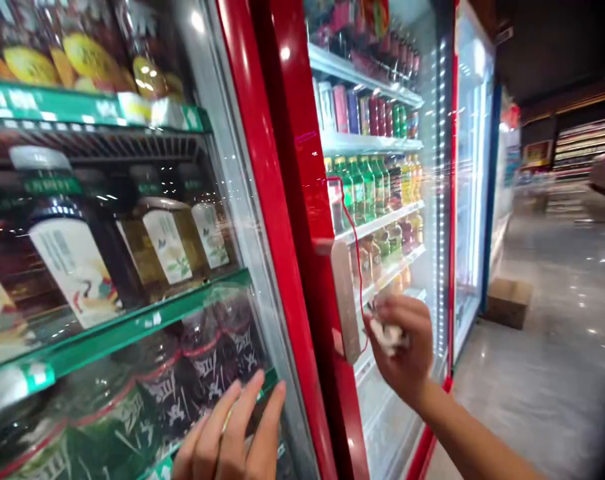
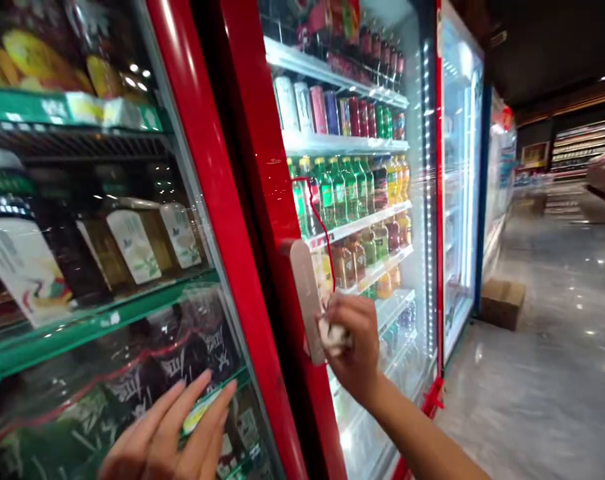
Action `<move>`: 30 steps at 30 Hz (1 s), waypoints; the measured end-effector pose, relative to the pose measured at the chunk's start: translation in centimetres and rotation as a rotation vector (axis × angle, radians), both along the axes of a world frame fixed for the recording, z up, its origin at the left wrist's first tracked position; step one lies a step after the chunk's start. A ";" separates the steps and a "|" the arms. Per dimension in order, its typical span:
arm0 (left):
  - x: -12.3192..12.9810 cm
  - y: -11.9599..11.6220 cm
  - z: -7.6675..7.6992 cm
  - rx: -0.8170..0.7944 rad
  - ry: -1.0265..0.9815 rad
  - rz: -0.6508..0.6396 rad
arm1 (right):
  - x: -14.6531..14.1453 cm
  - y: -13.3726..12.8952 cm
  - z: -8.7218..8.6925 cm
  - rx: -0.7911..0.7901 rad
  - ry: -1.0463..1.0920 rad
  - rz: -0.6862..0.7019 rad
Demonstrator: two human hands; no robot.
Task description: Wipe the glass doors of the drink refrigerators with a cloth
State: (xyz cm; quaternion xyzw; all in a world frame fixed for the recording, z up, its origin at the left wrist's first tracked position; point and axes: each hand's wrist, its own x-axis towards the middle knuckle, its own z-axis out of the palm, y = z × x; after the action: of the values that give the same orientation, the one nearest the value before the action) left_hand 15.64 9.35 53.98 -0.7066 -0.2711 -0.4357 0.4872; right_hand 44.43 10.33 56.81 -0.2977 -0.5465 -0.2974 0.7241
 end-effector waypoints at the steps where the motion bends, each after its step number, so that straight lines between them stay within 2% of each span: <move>1: 2.4 -0.2 3.4 -0.044 -0.008 0.004 | 1.3 0.5 2.6 -0.056 0.087 0.032; 3: 6.7 0.1 9.6 -0.084 -0.012 -0.003 | 3.2 1.8 7.0 -0.264 0.180 0.166; 5: 10.0 0.9 14.3 -0.058 -0.059 0.009 | 4.1 3.0 10.0 -0.514 0.152 0.345; 6: 11.2 1.5 15.9 -0.038 -0.092 0.040 | 4.2 3.5 10.9 -0.616 0.117 0.425; 8: 12.5 2.5 17.6 -0.017 -0.136 0.179 | 4.3 4.2 11.8 -0.764 0.071 0.547; 11: 12.9 3.3 17.6 -0.027 -0.110 0.326 | 4.2 4.5 11.7 -0.909 0.129 0.687; 15: 12.5 3.5 16.5 -0.092 -0.126 0.352 | 3.8 4.6 9.7 -1.070 0.231 0.829; 18: 12.3 3.6 16.3 -0.157 -0.135 0.353 | 3.1 4.3 8.1 -1.151 0.310 1.004; 20: 12.2 3.7 16.3 -0.199 -0.135 0.339 | 2.5 4.0 7.7 -1.160 0.357 1.090; 22: 12.1 3.7 16.4 -0.232 -0.134 0.317 | 2.0 3.6 7.8 -1.121 0.379 1.098; 30: 11.9 4.3 16.5 -0.195 -0.104 0.234 | -0.3 2.6 9.0 -0.993 0.518 0.929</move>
State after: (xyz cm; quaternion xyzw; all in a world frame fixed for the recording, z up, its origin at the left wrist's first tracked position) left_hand 27.50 13.64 70.46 -0.6907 -0.4175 -0.3837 0.4488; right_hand 44.17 12.93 65.82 -0.3895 -0.4979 0.4039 0.6612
